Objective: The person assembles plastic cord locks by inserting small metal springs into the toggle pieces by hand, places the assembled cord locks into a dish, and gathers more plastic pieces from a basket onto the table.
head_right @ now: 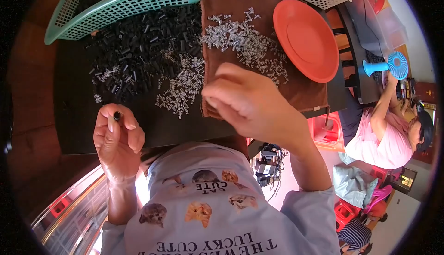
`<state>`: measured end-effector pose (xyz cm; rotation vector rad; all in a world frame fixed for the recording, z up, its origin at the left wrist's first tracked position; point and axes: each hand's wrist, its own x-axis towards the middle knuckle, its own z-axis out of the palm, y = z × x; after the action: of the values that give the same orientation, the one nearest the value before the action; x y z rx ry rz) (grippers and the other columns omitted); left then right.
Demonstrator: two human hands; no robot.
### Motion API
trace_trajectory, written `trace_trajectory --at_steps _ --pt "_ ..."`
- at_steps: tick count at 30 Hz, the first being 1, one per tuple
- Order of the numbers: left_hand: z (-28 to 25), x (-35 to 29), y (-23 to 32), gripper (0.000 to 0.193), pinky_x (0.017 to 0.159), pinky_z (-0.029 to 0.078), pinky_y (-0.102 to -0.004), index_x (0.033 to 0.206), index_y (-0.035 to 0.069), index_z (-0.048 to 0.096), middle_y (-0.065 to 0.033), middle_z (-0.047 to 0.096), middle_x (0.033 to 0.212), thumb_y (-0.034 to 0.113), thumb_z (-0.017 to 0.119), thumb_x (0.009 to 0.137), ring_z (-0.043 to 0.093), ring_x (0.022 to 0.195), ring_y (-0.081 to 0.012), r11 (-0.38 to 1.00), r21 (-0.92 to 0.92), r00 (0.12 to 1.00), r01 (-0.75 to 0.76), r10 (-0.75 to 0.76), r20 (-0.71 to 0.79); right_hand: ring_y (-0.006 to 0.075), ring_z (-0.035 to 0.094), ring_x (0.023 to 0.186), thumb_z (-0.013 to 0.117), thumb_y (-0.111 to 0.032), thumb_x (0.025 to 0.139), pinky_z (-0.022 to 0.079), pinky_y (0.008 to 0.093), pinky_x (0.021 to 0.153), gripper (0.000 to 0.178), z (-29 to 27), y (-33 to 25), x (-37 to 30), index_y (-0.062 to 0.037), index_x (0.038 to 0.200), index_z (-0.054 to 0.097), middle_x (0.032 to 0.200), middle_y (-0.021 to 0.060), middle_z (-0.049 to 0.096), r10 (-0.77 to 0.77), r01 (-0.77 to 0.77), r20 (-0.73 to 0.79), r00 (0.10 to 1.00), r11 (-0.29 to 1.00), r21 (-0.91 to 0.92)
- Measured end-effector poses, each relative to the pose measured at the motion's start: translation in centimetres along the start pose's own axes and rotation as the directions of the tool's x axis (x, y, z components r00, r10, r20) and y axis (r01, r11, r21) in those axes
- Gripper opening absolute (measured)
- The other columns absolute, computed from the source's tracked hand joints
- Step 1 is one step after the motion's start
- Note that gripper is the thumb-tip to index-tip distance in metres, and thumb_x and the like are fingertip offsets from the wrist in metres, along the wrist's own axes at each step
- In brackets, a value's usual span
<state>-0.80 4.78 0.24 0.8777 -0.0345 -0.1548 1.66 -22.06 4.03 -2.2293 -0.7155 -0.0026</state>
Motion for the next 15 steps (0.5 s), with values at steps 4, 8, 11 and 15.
trace_trajectory --at_steps 4,8,11,15 --pt "0.5 -0.3 -0.4 0.025 0.049 0.042 -0.0242 0.103 0.000 0.054 -0.0133 0.062 0.084 0.025 0.054 0.101 0.051 0.056 -0.0115 1.000 0.000 1.000 0.029 -0.029 0.008 0.0254 0.059 0.072 0.068 0.000 0.082 0.048 0.0344 0.060 0.014 1.3 -0.3 0.6 -0.0016 0.095 0.064 0.085 0.0080 0.055 -0.037 0.045 0.087 0.996 0.994 -0.102" --pt "0.6 -0.5 -0.8 0.028 0.052 0.043 -0.0246 0.103 0.001 0.054 -0.0131 0.063 0.084 0.028 0.053 0.101 0.052 0.057 -0.0124 0.997 -0.008 0.997 0.074 -0.074 0.024 0.0245 0.058 0.071 0.069 -0.003 0.076 0.047 0.0360 0.061 0.014 2.0 0.0 1.5 -0.0029 0.087 0.060 0.083 0.0067 0.053 -0.162 0.202 0.146 0.976 0.924 -0.325" --pt "0.9 -0.8 -1.4 0.027 0.053 0.043 -0.0243 0.103 0.000 0.055 -0.0125 0.063 0.084 0.027 0.052 0.102 0.052 0.058 -0.0124 0.995 -0.018 0.994 0.101 -0.100 0.033 0.0235 0.056 0.070 0.066 -0.006 0.072 0.045 0.0357 0.062 0.013 2.2 -0.1 1.6 -0.0035 0.080 0.056 0.079 0.0066 0.049 -0.163 0.238 0.212 0.964 0.885 -0.401" --pt "1.1 -0.9 -1.6 0.027 0.053 0.043 -0.0240 0.102 -0.001 0.054 -0.0124 0.063 0.084 0.026 0.050 0.103 0.051 0.057 -0.0114 0.994 -0.036 0.992 0.107 -0.104 0.077 0.0227 0.056 0.071 0.063 -0.007 0.070 0.045 0.0354 0.062 0.012 2.1 -0.7 2.2 -0.0038 0.077 0.054 0.078 0.0072 0.045 -0.193 0.291 0.246 0.950 0.833 -0.471"
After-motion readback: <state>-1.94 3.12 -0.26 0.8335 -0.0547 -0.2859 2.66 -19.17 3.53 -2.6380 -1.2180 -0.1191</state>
